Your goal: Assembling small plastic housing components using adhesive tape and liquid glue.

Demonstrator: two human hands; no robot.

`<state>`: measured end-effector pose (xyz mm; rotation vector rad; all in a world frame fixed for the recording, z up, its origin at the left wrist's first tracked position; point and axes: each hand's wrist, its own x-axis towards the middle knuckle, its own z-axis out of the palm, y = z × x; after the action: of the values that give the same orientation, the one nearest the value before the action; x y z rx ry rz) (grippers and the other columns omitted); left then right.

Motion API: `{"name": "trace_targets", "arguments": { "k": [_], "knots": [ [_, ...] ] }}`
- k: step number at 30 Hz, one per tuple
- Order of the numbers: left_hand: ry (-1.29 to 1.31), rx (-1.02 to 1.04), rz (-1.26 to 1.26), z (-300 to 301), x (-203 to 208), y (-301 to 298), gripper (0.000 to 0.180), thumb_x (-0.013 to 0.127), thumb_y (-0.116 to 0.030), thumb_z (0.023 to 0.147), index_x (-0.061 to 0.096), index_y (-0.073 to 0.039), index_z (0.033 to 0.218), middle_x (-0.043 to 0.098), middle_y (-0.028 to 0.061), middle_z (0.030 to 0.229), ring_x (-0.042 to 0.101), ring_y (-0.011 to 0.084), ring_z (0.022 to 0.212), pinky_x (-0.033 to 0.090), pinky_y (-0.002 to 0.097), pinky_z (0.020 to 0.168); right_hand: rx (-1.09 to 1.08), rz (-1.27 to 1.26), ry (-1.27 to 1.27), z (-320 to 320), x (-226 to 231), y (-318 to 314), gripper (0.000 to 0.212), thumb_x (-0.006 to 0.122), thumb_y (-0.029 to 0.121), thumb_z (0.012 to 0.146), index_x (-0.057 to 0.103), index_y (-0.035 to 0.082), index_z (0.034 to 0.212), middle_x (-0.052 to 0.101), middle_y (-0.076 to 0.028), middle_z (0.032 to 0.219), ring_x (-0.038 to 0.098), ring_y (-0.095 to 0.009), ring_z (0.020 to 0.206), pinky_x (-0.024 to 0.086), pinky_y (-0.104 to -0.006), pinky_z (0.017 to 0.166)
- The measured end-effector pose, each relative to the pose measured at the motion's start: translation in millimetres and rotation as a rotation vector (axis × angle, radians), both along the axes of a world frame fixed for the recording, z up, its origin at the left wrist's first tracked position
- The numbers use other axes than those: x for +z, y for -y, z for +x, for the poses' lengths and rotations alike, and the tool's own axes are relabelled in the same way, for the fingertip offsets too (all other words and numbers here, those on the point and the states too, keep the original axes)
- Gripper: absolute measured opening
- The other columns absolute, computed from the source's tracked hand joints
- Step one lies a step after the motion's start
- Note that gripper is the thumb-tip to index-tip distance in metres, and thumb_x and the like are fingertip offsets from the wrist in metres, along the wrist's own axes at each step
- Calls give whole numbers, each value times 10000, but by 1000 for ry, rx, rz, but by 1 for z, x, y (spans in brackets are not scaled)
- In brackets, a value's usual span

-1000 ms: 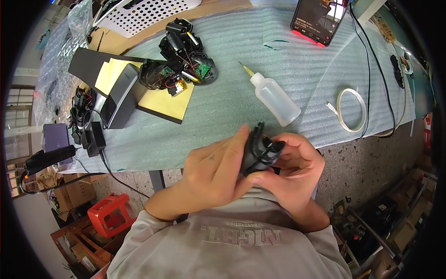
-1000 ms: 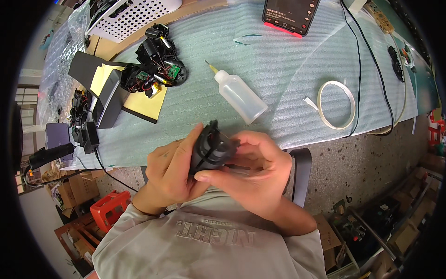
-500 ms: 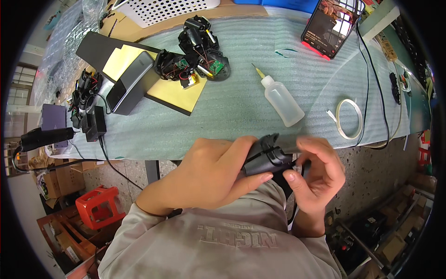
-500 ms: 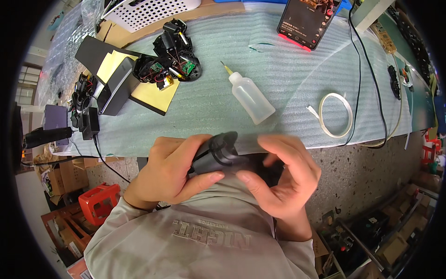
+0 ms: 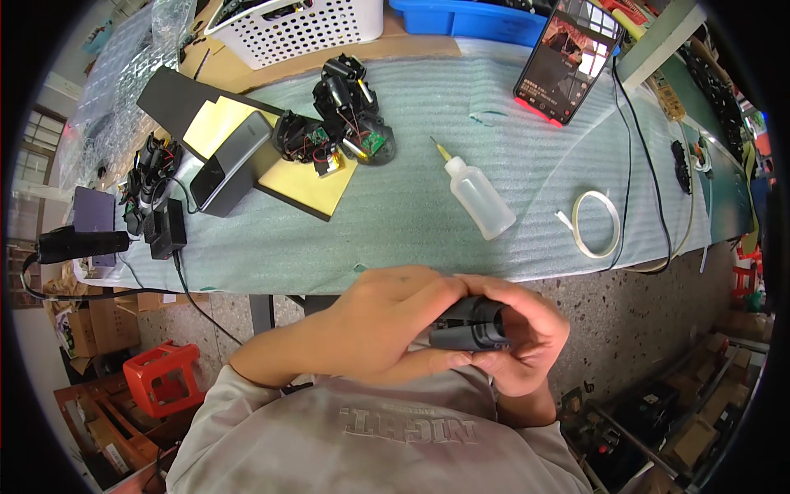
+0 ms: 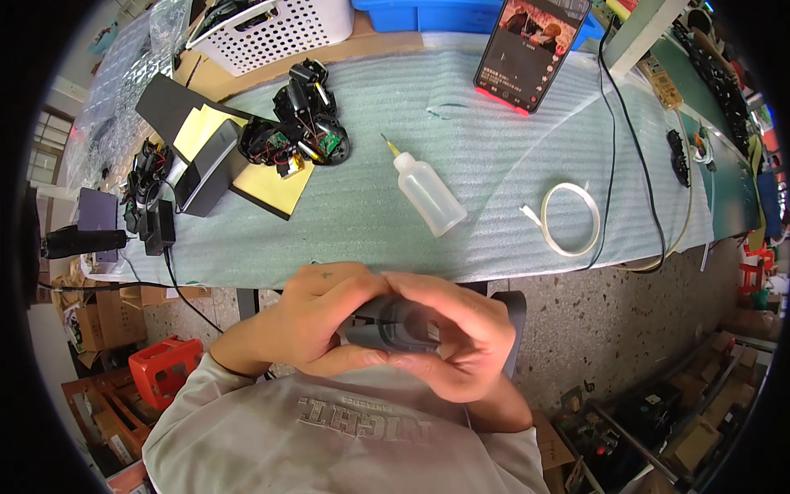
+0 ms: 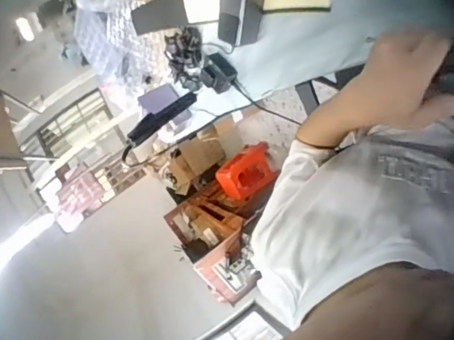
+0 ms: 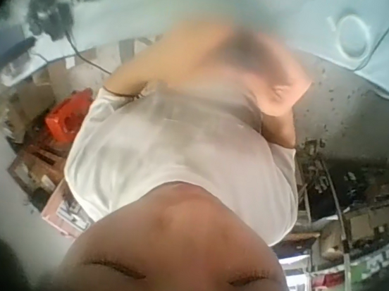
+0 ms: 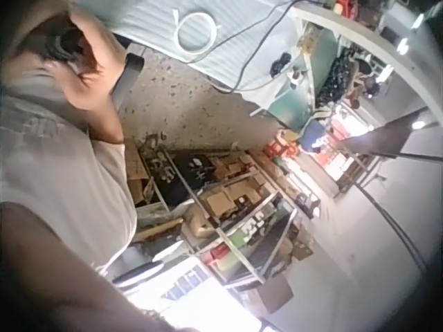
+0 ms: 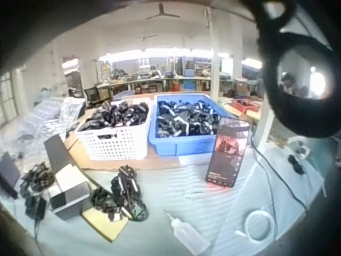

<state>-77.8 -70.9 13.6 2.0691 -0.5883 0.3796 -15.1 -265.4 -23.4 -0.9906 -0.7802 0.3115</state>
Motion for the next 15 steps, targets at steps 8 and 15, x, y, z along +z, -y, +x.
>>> {"name": "trace_targets", "arguments": {
  "k": [8,15],
  "knots": [
    [47,249,-309,-6,-12,19,480,829,-269,784,652,59,1088,665,180,976,665,323,830,534,367,721,-102,55,26,-7,-8,-10,613,800,-15,777,518,-138,1307,608,-314,1263,624,-364,1179,506,-452,1000],
    [-21,229,-424,-7,-8,22,429,809,-148,799,662,85,1127,704,226,1108,712,354,984,559,361,850,-68,19,-74,-14,-14,-8,721,843,21,770,473,-83,1379,560,-278,1357,591,-356,1223,482,-452,1027]
  ]
}}
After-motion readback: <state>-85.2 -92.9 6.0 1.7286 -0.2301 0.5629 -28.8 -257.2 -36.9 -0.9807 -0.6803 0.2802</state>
